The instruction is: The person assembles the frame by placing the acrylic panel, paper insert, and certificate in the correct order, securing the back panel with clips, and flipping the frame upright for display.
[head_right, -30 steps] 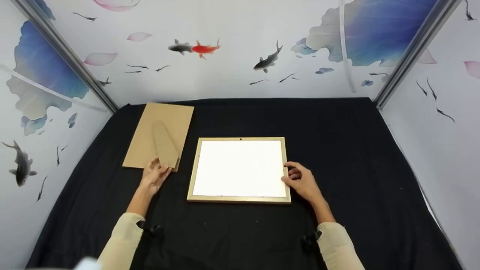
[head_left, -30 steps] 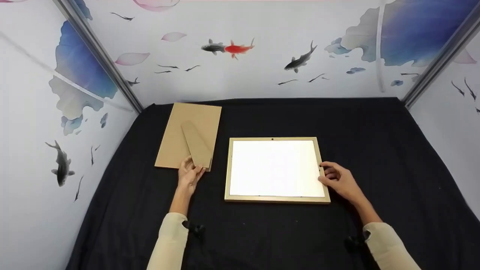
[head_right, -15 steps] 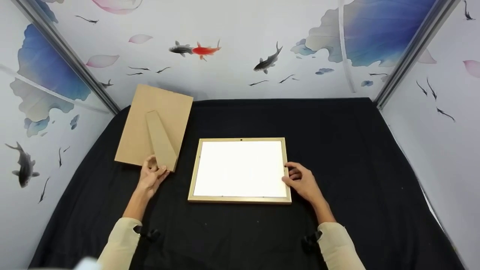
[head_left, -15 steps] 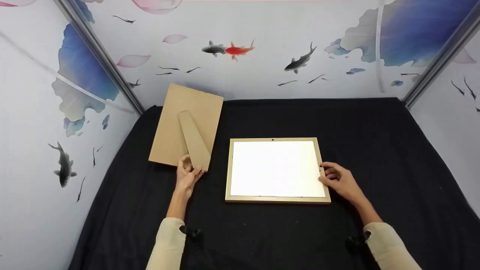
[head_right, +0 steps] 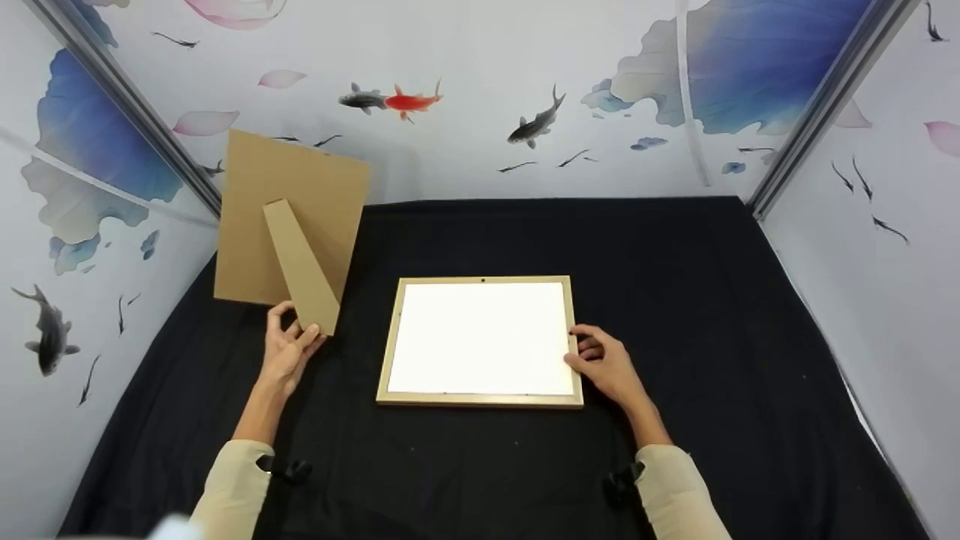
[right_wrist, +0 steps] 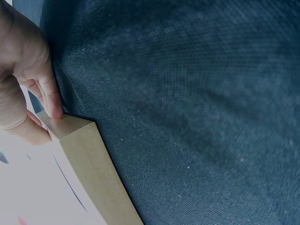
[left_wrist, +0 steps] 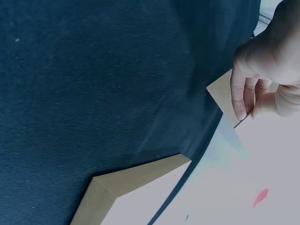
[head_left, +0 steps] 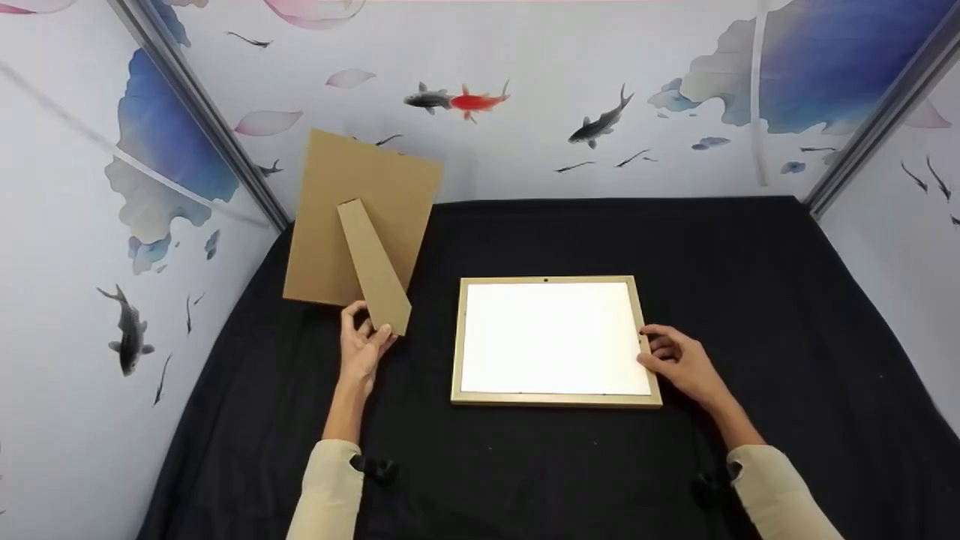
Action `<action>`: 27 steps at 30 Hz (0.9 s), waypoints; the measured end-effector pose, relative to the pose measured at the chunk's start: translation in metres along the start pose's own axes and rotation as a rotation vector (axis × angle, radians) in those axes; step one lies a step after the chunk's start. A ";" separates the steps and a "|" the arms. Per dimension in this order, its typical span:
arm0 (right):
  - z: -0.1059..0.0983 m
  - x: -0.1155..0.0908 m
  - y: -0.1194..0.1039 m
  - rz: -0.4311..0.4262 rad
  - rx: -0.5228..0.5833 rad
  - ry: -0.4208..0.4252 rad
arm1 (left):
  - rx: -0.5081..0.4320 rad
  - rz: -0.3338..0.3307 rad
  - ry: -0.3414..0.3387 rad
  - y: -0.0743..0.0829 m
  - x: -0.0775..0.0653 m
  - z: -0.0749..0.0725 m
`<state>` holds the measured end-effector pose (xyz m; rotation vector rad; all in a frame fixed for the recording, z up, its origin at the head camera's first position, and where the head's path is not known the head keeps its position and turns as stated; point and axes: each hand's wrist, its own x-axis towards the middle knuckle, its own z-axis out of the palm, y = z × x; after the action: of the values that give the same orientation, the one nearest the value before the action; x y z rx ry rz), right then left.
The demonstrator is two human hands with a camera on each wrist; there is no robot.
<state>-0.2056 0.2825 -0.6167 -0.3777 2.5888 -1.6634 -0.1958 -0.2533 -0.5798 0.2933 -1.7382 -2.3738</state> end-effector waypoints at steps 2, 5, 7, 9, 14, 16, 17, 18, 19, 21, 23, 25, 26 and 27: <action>0.000 0.000 0.000 0.000 -0.006 -0.003 | 0.009 0.025 -0.007 0.003 -0.001 0.000; -0.001 -0.001 -0.002 0.001 -0.007 -0.003 | 0.015 0.065 -0.021 0.009 -0.001 0.000; -0.001 -0.001 -0.003 0.003 -0.007 -0.003 | 0.015 0.088 -0.030 0.012 -0.002 0.001; -0.001 -0.001 -0.003 0.004 -0.008 -0.005 | 0.014 0.108 -0.039 0.015 -0.002 0.002; -0.001 -0.001 -0.003 0.001 -0.008 -0.006 | 0.022 0.163 -0.067 0.020 -0.002 0.006; -0.002 -0.001 -0.003 0.003 -0.005 -0.005 | 0.035 0.187 -0.082 0.020 -0.002 0.008; -0.002 -0.001 -0.003 0.005 -0.003 -0.006 | 0.043 0.198 -0.087 0.020 -0.001 0.009; -0.002 -0.001 -0.003 0.007 0.000 -0.007 | 0.049 0.207 -0.093 0.021 -0.002 0.010; -0.002 -0.001 -0.003 0.009 -0.003 -0.006 | 0.056 0.214 -0.096 0.021 -0.002 0.011; -0.001 -0.001 -0.004 0.007 -0.008 -0.006 | 0.073 0.226 -0.104 0.020 -0.002 0.014; 0.000 -0.001 -0.007 0.003 -0.006 -0.004 | 0.082 0.234 -0.112 0.020 -0.002 0.017; 0.000 -0.002 -0.014 0.000 0.000 -0.002 | 0.087 0.239 -0.127 0.019 -0.002 0.021; 0.000 -0.003 -0.019 0.000 0.005 -0.004 | 0.089 0.241 -0.135 0.018 -0.001 0.022; 0.000 -0.004 -0.023 0.000 0.010 -0.006 | 0.087 0.241 -0.141 0.018 -0.001 0.024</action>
<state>-0.1976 0.2745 -0.5962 -0.3823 2.5747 -1.6723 -0.2002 -0.2362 -0.5557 -0.0712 -1.8249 -2.1976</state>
